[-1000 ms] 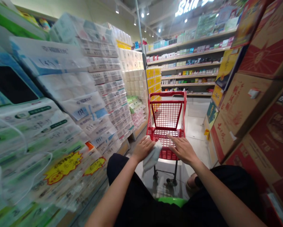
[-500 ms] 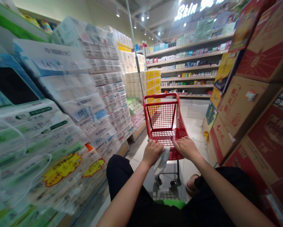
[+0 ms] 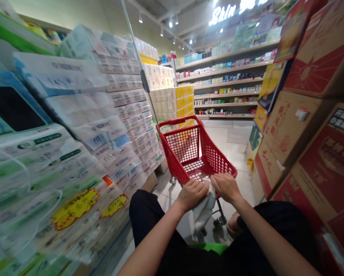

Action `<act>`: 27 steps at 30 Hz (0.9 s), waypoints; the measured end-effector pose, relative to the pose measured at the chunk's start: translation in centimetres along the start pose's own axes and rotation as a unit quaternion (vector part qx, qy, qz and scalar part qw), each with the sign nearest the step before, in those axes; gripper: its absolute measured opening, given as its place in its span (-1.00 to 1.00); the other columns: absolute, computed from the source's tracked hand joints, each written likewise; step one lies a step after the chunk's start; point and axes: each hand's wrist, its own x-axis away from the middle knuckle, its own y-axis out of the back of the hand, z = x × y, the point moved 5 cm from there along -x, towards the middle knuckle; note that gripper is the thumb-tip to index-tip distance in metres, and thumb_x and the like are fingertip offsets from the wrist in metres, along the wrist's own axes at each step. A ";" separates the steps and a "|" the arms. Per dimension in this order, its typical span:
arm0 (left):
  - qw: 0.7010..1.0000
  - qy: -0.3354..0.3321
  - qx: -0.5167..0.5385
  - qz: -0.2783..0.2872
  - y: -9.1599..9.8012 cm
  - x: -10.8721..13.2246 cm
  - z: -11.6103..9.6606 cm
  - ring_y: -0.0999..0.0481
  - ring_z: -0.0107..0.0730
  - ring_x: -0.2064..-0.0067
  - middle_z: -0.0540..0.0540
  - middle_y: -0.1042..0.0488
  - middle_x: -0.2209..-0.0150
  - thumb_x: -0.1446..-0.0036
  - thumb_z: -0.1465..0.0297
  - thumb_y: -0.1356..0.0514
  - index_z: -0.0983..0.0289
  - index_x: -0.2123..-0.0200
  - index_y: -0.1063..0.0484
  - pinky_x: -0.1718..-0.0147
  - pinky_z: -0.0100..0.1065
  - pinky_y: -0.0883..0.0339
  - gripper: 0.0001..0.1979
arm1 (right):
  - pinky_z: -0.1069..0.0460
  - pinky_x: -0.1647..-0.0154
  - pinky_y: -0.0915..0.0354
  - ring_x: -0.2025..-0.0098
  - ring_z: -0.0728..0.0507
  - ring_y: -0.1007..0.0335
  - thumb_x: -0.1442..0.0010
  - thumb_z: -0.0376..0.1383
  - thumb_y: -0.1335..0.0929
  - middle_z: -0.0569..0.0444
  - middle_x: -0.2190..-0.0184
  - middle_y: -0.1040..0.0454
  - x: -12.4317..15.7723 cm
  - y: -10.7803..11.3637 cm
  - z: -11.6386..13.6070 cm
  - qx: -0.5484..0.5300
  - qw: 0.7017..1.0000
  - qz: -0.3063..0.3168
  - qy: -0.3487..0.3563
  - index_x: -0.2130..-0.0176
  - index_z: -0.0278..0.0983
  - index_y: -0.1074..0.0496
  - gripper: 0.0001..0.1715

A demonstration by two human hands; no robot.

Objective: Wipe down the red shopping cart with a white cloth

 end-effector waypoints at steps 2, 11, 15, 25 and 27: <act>0.999 -0.042 0.016 0.010 0.3 0.4 0.9 -0.41 -0.35 0.14 0.09 -0.46 0.21 -0.36 0.21 0.06 0.26 0.02 -0.33 0.01 -0.23 -0.19 -0.68 | -0.01 0.22 0.02 0.33 -0.06 -0.32 -0.37 -0.23 -0.11 0.08 0.44 -0.48 0.1 0.2 -0.4 -0.010 1.000 0.000 0.011 0.44 -0.24 -0.38 -0.55; 0.999 -0.022 0.034 0.018 -1.1 -0.7 3.2 -0.30 -0.25 0.00 0.07 -0.41 0.10 -0.32 0.13 0.02 0.17 0.05 -0.36 -0.13 -0.12 -0.06 -0.67 | -0.02 0.14 -0.04 0.25 -0.10 -0.28 -0.37 -0.23 -0.10 0.08 0.41 -0.46 -0.5 0.1 -2.7 -0.013 1.000 0.004 -0.003 0.44 -0.23 -0.33 -0.58; 0.999 0.027 0.021 0.009 -2.2 -2.6 2.1 -0.30 -0.25 0.04 0.08 -0.39 0.11 -0.33 0.17 0.04 0.18 0.04 -0.36 -0.11 -0.09 -0.05 -0.69 | -0.03 0.08 -0.09 0.20 -0.11 -0.29 -0.38 -0.22 -0.09 0.05 0.35 -0.47 -0.4 -0.7 -1.7 -0.055 0.998 -0.010 -0.033 0.38 -0.22 -0.35 -0.60; 1.000 0.003 0.005 0.022 -2.2 -5.1 1.6 -0.33 -0.29 0.10 0.07 -0.39 0.14 -0.36 0.23 0.08 0.13 0.00 -0.33 0.00 -0.19 -0.14 -0.71 | -0.06 -0.11 -0.11 0.15 -0.11 -0.28 -0.38 -0.25 -0.07 0.06 0.35 -0.44 0.6 0.0 -3.5 -0.049 0.998 -0.017 -0.038 0.35 -0.20 -0.34 -0.62; 0.999 0.013 0.001 0.029 -2.0 -4.5 3.0 -0.33 -0.29 0.09 0.07 -0.39 0.14 -0.35 0.24 0.06 0.12 -0.03 -0.31 0.00 -0.19 -0.14 -0.72 | -0.07 -0.16 -0.08 0.13 -0.11 -0.28 -0.37 -0.26 -0.07 0.06 0.32 -0.45 0.6 0.1 -3.8 -0.036 0.999 -0.014 -0.030 0.34 -0.20 -0.34 -0.63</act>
